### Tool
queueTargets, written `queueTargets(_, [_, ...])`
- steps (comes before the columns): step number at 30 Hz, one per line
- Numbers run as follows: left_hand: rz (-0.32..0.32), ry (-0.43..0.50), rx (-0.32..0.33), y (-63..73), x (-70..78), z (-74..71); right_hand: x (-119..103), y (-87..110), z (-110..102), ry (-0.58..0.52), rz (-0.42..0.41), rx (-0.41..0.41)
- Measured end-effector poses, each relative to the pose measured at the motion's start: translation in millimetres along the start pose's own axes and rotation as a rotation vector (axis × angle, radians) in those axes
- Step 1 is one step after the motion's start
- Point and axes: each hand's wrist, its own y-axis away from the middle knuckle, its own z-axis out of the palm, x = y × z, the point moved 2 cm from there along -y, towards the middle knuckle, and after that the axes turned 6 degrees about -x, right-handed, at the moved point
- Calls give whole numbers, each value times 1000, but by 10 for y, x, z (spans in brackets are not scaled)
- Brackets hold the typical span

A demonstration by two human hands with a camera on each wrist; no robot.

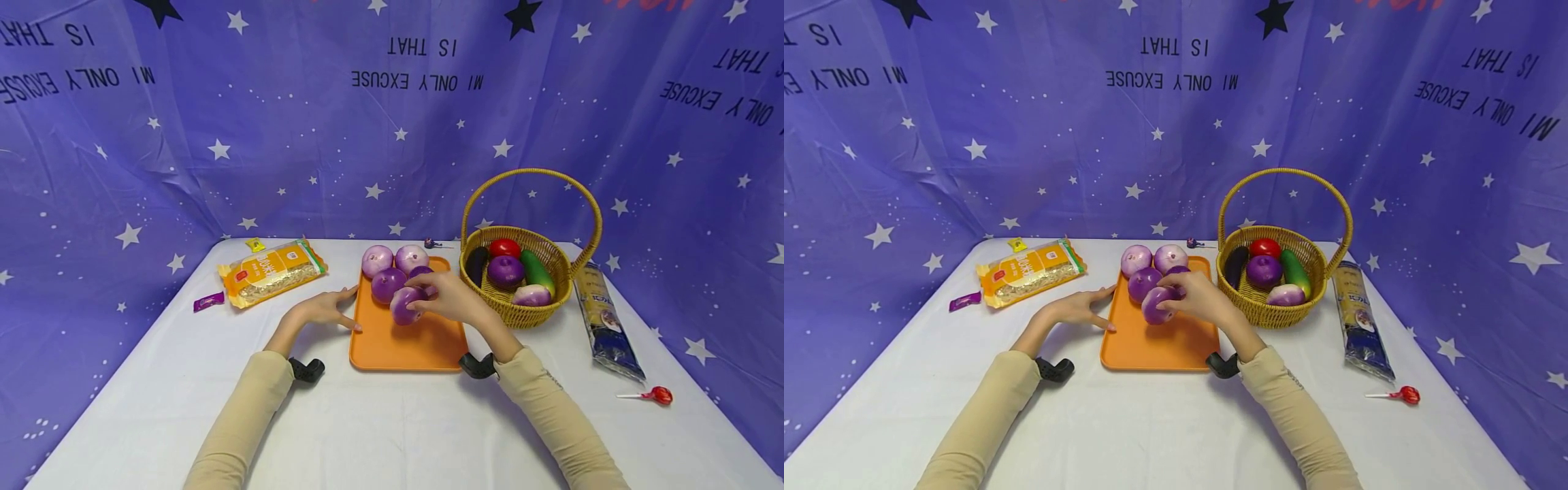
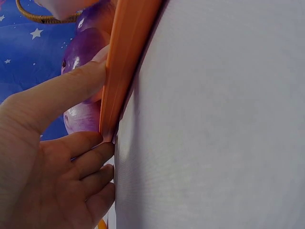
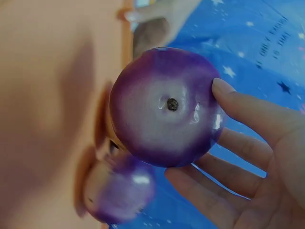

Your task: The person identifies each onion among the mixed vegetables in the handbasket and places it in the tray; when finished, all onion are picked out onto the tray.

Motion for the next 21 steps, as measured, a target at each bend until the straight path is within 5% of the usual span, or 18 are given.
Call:
queueTargets(5, [-3, 2, -2, 1, -1, 6, 33, -42, 180, -5, 32, -64])
queueTargets(12, [-2, 12, 2, -4, -2, 7, 81, -86, 273, 8, 86, -16])
queueTargets(21, [1, 16, 7, -4, -12, 11, 77, -72, 280, 49, 48, -31])
